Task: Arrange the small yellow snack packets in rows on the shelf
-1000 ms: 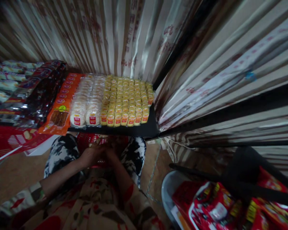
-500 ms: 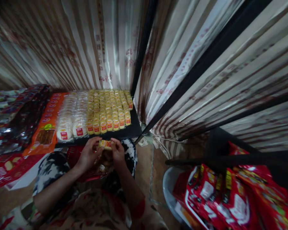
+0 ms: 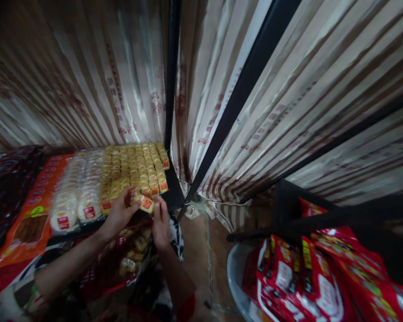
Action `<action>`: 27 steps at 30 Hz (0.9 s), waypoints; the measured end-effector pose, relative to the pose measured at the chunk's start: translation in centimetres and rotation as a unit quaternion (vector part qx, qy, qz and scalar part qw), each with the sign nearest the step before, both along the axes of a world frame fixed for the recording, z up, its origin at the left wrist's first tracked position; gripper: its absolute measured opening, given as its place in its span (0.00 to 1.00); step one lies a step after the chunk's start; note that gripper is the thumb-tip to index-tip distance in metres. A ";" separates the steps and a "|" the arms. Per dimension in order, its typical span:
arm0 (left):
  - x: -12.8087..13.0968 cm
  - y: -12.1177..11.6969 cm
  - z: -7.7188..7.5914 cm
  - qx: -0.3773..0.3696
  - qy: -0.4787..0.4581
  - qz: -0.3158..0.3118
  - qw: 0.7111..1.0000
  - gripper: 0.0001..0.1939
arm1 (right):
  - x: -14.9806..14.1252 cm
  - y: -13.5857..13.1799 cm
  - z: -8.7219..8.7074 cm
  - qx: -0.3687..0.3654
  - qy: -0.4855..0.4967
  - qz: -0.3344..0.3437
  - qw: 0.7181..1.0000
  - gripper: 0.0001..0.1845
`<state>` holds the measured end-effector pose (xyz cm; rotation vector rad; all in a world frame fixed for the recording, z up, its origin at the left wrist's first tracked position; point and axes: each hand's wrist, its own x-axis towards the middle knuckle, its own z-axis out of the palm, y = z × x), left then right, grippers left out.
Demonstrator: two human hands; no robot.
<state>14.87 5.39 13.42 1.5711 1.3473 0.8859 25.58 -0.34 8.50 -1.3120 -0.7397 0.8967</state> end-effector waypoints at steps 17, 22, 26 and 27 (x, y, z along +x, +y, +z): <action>12.5 14.5 3.9 0.183 0.138 -0.085 0.970 0.25 | 5.1 7.4 -1.6 -0.031 -0.194 -0.012 0.980 0.29; 13.6 16.1 1.9 0.188 0.219 -0.150 0.946 0.25 | 5.5 7.1 -1.4 -0.010 -0.186 -0.011 0.982 0.26; 13.5 17.0 0.4 0.230 0.274 -0.209 0.910 0.26 | 6.2 7.5 -1.2 -0.006 -0.146 -0.024 0.989 0.28; 13.5 17.2 0.1 0.237 0.288 -0.218 0.902 0.26 | 6.5 7.8 -1.1 -0.007 -0.136 -0.027 0.990 0.28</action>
